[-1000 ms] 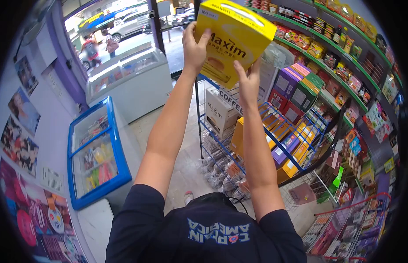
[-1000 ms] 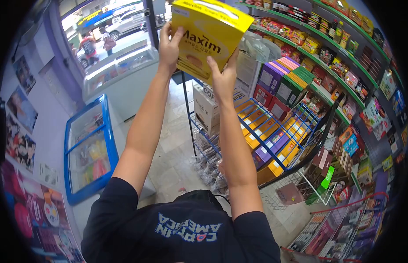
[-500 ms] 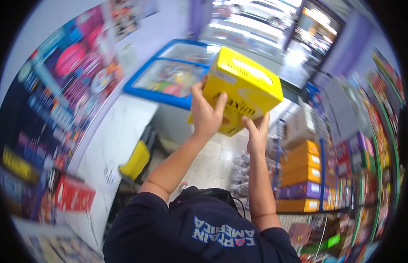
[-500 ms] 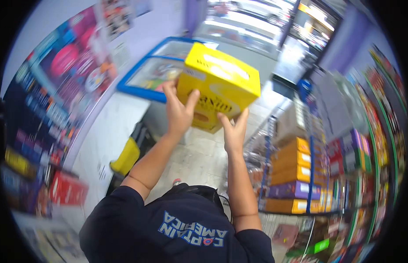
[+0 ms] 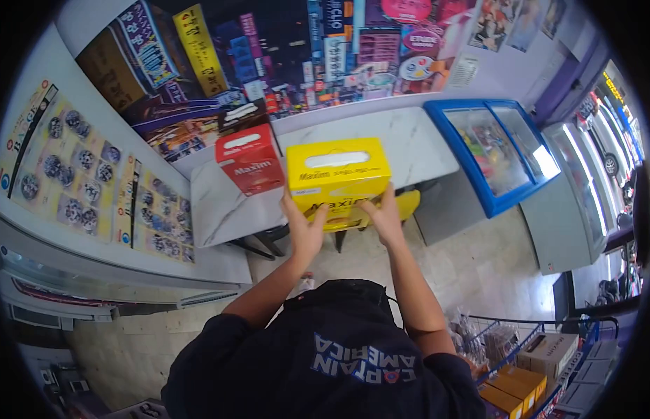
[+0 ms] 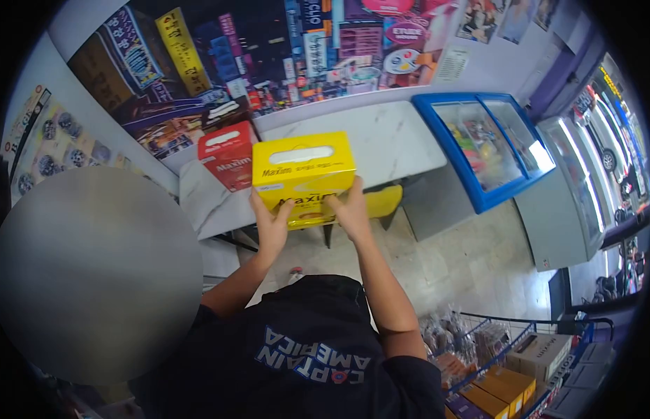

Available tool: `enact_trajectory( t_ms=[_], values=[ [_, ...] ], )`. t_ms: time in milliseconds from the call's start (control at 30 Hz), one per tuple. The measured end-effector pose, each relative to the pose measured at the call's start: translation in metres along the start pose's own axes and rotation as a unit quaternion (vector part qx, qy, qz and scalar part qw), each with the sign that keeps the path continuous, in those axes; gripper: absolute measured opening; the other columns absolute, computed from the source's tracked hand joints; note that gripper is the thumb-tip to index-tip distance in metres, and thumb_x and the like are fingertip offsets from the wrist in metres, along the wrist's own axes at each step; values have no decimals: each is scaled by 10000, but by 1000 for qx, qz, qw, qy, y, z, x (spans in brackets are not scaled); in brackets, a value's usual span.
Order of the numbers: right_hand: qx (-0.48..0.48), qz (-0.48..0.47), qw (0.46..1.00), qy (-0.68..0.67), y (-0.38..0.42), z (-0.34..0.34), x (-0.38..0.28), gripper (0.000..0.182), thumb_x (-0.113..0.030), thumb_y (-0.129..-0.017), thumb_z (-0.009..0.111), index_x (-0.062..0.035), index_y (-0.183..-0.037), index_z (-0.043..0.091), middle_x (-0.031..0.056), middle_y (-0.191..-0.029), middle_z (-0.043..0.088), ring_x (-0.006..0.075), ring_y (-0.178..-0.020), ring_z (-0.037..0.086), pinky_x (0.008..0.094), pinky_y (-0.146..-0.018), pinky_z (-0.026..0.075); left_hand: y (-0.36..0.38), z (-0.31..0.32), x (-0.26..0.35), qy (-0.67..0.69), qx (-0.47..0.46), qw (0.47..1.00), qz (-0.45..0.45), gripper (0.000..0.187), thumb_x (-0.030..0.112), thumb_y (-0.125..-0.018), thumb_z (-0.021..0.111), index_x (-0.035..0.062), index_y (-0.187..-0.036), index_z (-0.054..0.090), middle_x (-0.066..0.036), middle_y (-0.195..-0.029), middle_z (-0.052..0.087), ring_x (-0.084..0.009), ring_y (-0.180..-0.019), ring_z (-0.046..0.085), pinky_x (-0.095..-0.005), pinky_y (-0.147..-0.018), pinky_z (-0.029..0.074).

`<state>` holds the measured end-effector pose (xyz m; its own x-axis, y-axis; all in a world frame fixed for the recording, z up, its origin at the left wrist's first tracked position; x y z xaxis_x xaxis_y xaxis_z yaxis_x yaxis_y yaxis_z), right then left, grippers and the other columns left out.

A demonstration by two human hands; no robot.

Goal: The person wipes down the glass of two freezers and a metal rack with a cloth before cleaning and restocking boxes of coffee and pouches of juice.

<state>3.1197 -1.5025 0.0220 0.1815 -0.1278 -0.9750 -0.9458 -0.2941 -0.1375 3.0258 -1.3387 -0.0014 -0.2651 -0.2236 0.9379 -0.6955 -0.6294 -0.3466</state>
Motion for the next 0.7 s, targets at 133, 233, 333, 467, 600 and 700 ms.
enact_trajectory(
  t_ms=[133,233,333,467,600,700],
  values=[
    [-93,71,990,-79,-26,116,33,623,-83,-717,687,27,-1265,412,201,-1142,601,298,-1073,586,355,-933,450,-33,-93,-61,-45,52,998,-14,792,-87,-741,616,-21,-1427,225,-196,-1315,340,-305,-1254,382,-381,-1065,334],
    [-121,111,983,-78,-39,184,72,630,-125,-718,691,46,-1253,406,237,-1124,617,335,-1059,614,362,-914,470,-55,-144,-95,7,57,996,-69,733,-137,-697,525,-35,-1372,256,-177,-1301,359,-285,-1245,393,-377,-1071,329],
    [-130,162,974,-92,-48,221,85,684,-38,-701,663,41,-1310,361,204,-1188,577,285,-1120,564,348,-947,449,-70,-175,-119,-13,45,995,-87,691,-125,-662,462,-29,-1323,283,-170,-1266,387,-264,-1215,418,-366,-1069,325],
    [-147,118,978,-90,-55,250,85,733,-35,-700,666,44,-1350,336,207,-1225,561,279,-1151,555,352,-968,446,-83,-199,-130,9,47,990,-129,668,-93,-663,474,-24,-1303,296,-167,-1213,441,-254,-1149,468,-363,-1027,365],
    [-132,70,989,-11,-50,258,78,828,-159,-714,705,50,-1403,297,270,-1243,566,336,-1165,574,376,-971,460,-88,-220,-158,32,49,992,-107,606,-33,-691,528,-14,-1272,357,-139,-1180,493,-234,-1106,491,-345,-972,387],
    [-128,56,990,26,-42,247,69,790,-178,-719,700,2,-1401,344,247,-1254,572,356,-1167,571,374,-973,463,-101,-230,-137,50,-23,996,-77,729,-55,-691,498,-20,-1398,323,-161,-1366,426,-270,-1248,447,-375,-1074,335]
  ],
)
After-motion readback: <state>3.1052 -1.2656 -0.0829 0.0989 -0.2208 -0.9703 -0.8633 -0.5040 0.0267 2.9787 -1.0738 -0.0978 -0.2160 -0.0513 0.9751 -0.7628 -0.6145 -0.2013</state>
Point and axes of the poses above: each hand's wrist, its own y-axis away from the middle knuckle, its own z-axis out of the palm, x = y × z, the point moved 2 cm from there along -y, towards the middle knuckle
